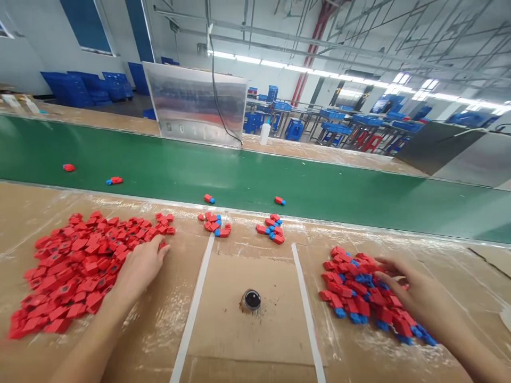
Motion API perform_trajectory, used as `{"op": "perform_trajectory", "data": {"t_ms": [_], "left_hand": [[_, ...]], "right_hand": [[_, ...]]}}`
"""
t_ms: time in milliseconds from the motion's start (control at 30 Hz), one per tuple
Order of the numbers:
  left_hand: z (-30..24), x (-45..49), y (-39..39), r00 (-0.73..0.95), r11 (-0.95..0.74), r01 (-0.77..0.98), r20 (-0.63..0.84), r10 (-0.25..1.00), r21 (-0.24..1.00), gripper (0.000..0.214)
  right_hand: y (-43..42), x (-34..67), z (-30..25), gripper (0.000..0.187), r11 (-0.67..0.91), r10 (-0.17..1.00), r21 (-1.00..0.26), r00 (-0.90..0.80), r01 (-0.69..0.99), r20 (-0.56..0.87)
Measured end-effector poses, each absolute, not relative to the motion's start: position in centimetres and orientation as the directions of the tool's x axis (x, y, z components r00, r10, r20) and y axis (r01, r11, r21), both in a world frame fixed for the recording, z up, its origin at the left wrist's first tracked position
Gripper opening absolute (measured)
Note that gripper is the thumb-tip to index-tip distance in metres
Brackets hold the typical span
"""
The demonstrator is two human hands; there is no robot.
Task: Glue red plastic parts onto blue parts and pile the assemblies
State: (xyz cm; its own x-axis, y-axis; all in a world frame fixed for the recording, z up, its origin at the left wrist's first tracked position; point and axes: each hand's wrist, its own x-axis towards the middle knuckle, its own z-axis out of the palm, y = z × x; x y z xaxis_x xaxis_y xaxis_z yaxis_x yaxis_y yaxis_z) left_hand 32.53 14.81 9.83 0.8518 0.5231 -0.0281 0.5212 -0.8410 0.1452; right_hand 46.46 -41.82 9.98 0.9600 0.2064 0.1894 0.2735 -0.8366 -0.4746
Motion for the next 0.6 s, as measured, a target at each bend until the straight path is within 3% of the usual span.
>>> {"op": "perform_trajectory", "data": {"t_ms": [133, 233, 333, 433, 600], "left_hand": [[8.7, 33.0, 15.3, 0.895, -0.887, 0.446, -0.050, 0.443, 0.121, 0.034], [8.0, 32.0, 14.5, 0.908, -0.903, 0.412, 0.028, 0.418, 0.117, 0.031], [7.7, 30.7, 13.3, 0.908, -0.905, 0.409, 0.042, 0.416, 0.112, 0.025], [7.6, 28.9, 12.2, 0.917, -0.896, 0.382, 0.030, 0.399, 0.228, 0.022], [7.2, 25.3, 11.0, 0.917, -0.853, 0.247, 0.173, 0.358, 0.460, 0.029]], "right_hand": [[-41.6, 50.6, 9.6, 0.038, -0.820, 0.375, -0.434, 0.923, 0.374, 0.087], [-36.0, 55.8, 9.7, 0.042, -0.833, 0.425, -0.322, 0.893, 0.451, 0.150], [-28.0, 61.9, 8.7, 0.040, -0.832, 0.486, -0.248, 0.868, 0.495, 0.103], [-21.5, 66.5, 6.8, 0.040, -0.842, 0.488, -0.218, 0.869, 0.493, 0.082], [-18.6, 68.5, 5.0, 0.024, -0.898, 0.389, -0.203, 0.920, 0.390, 0.048]]}}
